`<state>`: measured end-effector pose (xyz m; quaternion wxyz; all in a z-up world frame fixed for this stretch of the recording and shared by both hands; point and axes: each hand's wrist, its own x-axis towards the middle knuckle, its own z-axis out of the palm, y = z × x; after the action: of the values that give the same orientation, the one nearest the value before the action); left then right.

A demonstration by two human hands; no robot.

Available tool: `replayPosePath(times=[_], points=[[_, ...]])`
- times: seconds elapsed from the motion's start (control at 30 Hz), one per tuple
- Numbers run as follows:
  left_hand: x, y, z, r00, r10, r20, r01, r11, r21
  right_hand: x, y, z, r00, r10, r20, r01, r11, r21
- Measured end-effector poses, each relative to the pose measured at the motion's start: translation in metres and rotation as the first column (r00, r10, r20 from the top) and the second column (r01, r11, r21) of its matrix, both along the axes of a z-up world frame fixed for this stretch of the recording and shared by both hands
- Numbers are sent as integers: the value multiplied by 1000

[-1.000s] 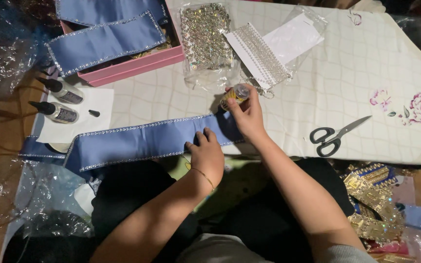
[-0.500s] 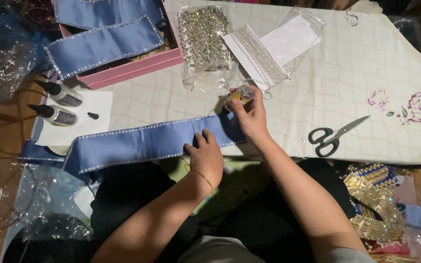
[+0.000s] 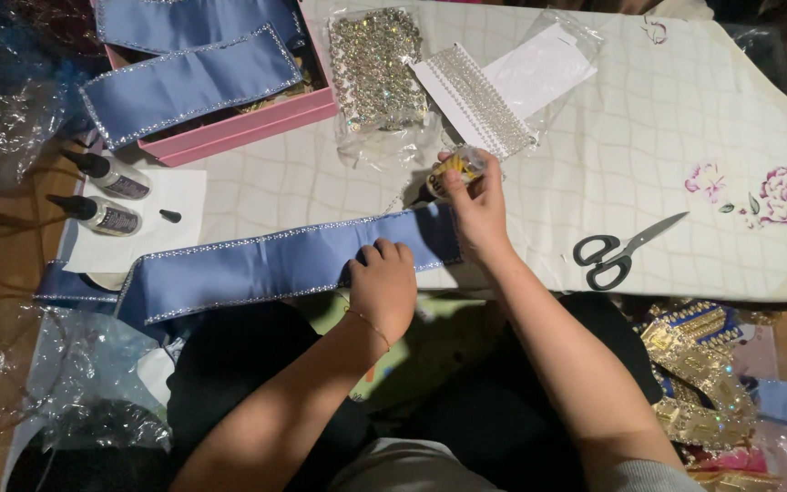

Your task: Apply glue to the edge of a blue ribbon and cut it to the desired length using scissors.

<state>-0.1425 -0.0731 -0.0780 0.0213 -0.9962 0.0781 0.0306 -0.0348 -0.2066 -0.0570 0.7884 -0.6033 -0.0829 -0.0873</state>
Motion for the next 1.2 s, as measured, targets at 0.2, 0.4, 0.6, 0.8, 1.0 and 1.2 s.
replayPosePath(times=[0.2,0.4,0.6,0.8,1.0,1.2], points=[[7,-3,41,975,-29,-219,26,1000,-16,0,-11,5,996,-74,-42,76,996,51],[17,-23,40,951,65,-301,-45,996,73,4,-14,0,995,-76,-64,78,997,28],[23,-26,47,928,114,-355,-94,993,72,0,-4,-4,998,-66,0,66,998,14],[28,-22,14,986,-107,-132,102,994,-39,1,-6,-3,997,1,73,17,970,-242],[36,2,56,946,-186,-267,94,942,-323,0,-5,4,993,51,107,-20,961,-275],[65,37,94,938,-197,-285,7,833,-554,10,-11,4,985,37,171,12,960,-279]])
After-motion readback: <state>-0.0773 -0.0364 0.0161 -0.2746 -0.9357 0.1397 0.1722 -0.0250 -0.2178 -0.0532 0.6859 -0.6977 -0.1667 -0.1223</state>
